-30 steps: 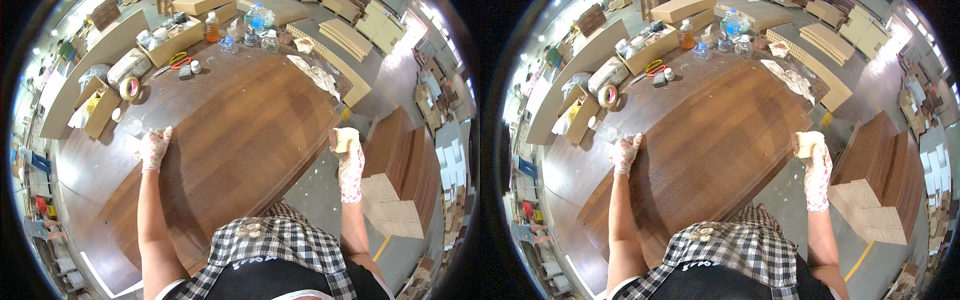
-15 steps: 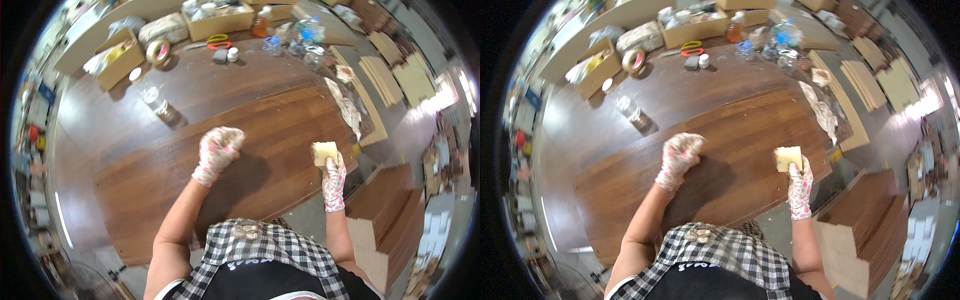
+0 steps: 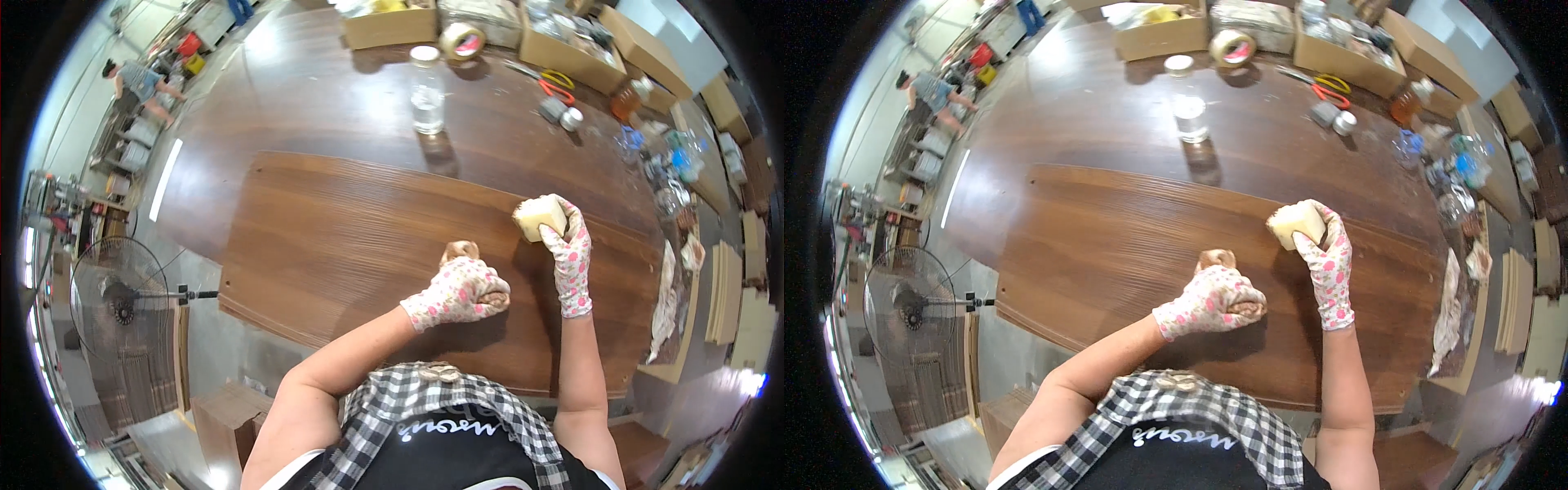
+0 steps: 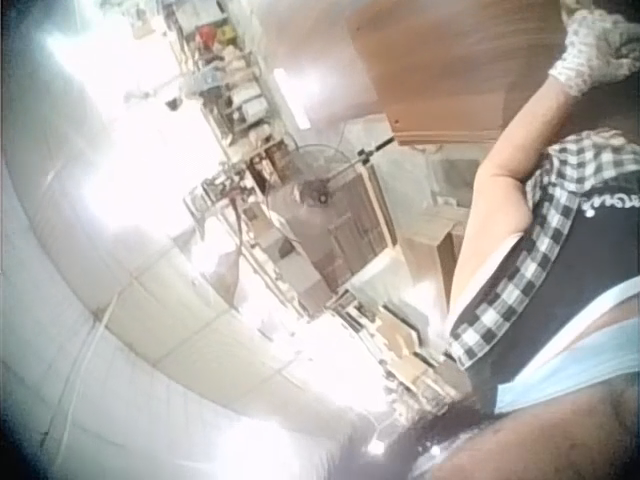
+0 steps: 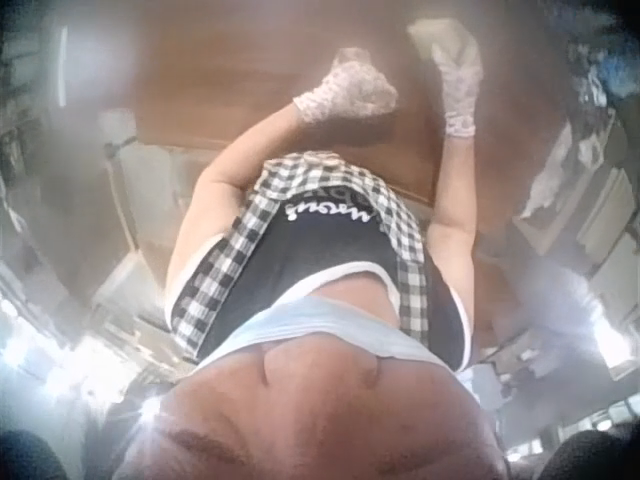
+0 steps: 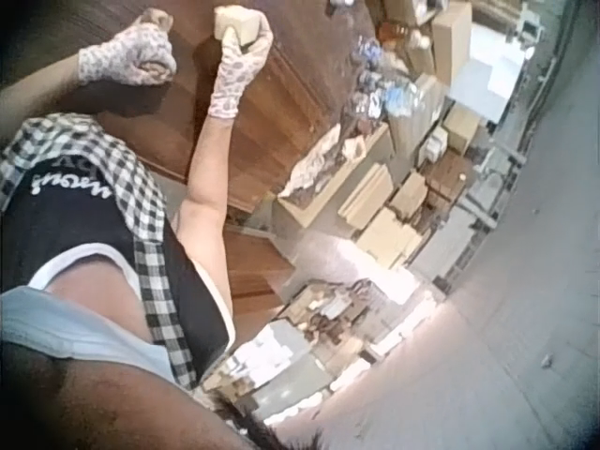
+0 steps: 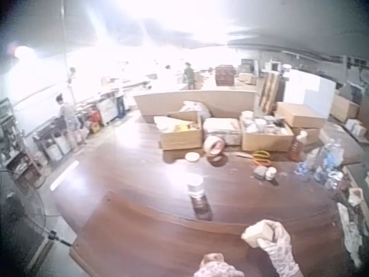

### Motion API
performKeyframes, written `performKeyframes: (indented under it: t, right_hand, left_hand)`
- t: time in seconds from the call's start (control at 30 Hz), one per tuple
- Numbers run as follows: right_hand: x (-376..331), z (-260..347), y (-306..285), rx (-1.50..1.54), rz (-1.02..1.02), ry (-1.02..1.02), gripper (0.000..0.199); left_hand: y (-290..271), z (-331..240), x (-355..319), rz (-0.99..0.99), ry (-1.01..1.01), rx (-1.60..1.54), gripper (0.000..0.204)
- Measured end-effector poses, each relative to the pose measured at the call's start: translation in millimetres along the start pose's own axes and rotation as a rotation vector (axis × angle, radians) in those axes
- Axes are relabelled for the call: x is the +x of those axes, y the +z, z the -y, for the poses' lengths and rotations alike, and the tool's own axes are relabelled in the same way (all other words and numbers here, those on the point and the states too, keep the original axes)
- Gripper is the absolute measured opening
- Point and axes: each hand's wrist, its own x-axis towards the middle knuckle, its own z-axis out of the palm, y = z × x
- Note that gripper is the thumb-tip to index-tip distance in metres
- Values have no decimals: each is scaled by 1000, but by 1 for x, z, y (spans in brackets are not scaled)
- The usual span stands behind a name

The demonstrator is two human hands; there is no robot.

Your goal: The person carries a wooden board and places it onto a workbench. The person then applies liquid from a bottle onto the board and wipes its surfaces and edges using cloths and a sponge.

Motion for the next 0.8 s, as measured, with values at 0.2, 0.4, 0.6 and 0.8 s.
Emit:
performKeyframes:
  t: [0.2, 0.4, 0.6, 0.8]
  right_hand:
    - [41, 19, 110, 21, 81, -72, 59]
    - [96, 33, 270, -254, 274, -151, 59]
    - [128, 26, 408, -490, 351, -248, 57]
    - [151, 19, 451, -653, 398, -224, 55]
  left_hand:
    - [-52, 33, -50, 49, 68, -73, 10]
    - [-68, 56, -77, 5, 321, -114, 21]
    - [-63, 60, -94, -231, 185, -163, 31]
    - [-60, 54, -91, -286, 172, -380, 47]
